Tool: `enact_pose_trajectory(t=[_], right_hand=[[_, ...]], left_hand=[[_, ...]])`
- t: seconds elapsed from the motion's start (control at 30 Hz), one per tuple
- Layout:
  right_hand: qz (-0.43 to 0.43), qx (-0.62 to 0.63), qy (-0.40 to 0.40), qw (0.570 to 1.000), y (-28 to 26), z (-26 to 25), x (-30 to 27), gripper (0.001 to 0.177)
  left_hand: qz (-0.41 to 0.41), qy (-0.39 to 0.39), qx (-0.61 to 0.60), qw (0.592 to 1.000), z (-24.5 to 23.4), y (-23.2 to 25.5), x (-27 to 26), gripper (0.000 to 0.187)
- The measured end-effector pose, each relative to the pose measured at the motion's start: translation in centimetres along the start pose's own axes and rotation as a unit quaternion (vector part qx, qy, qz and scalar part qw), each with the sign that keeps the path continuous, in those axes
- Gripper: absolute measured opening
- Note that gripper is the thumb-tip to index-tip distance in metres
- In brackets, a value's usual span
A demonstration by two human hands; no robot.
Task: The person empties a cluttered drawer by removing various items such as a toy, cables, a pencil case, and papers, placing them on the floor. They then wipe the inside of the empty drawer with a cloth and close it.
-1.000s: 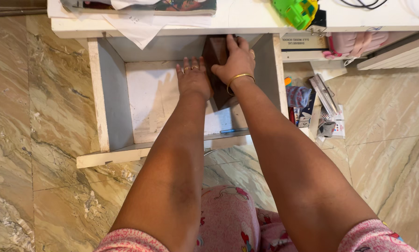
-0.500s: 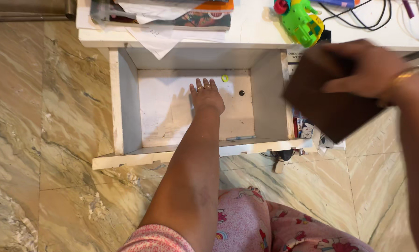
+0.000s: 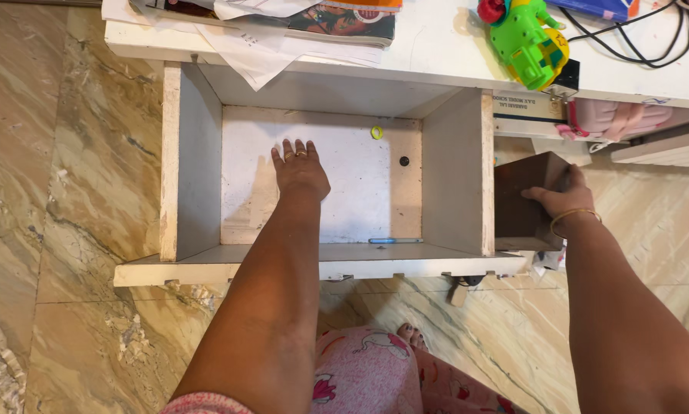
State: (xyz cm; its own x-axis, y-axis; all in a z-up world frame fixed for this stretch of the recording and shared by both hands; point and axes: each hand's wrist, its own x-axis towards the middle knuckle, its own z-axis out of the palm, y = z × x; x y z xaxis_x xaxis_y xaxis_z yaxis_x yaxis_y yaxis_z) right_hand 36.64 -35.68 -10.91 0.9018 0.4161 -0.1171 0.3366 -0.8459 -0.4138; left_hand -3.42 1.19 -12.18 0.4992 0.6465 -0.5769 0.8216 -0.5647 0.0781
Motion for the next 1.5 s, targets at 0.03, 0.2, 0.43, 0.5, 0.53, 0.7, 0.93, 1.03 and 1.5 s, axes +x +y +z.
enact_pose_trajectory(t=[0.03, 0.2, 0.43, 0.5, 0.53, 0.7, 0.93, 1.03, 1.5], right_hand=[[0.036, 0.000, 0.014, 0.999, -0.1, 1.0, -0.2, 0.120], [0.083, -0.081, 0.010, 0.993, -0.3, 2.6, -1.2, 0.127], [0.179, 0.311, -0.042, 0.932, 6.7, 5.5, -2.2, 0.080], [0.296, 0.309, -0.091, 0.899, 9.1, 6.8, -2.5, 0.061], [0.354, 0.307, -0.114, 0.876, 10.1, 7.1, -2.6, 0.053], [0.279, 0.063, 0.025, 0.958, 10.6, 7.7, -1.2, 0.082], [-0.288, 0.397, 0.215, 0.845, -5.8, -1.9, 0.3, 0.013], [-0.534, 0.173, 0.155, 0.813, -16.4, -2.6, -4.8, 0.023], [-0.247, -0.144, -0.140, 0.948, -24.3, 21.2, -1.3, 0.042]], left_hand=[[-0.004, -0.007, 0.015, 1.000, 0.2, -0.6, -0.1, 0.093], [-0.012, -0.009, -0.001, 1.000, -0.2, -0.2, -0.4, 0.092], [0.003, -0.021, -0.004, 1.000, -1.0, -0.2, -1.5, 0.096], [0.009, -0.006, -0.015, 1.000, -0.6, -0.4, -1.4, 0.092], [0.013, 0.001, -0.020, 1.000, -0.3, -0.3, -1.3, 0.090], [0.015, -0.002, -0.020, 1.000, 0.1, -0.1, -0.8, 0.087], [0.036, 0.020, -0.019, 0.999, -0.6, -0.3, -0.8, 0.082], [0.047, 0.020, -0.020, 0.998, -1.1, 0.4, -1.1, 0.087], [0.069, 0.057, -0.036, 0.995, -1.0, 5.2, -0.7, 0.082]])
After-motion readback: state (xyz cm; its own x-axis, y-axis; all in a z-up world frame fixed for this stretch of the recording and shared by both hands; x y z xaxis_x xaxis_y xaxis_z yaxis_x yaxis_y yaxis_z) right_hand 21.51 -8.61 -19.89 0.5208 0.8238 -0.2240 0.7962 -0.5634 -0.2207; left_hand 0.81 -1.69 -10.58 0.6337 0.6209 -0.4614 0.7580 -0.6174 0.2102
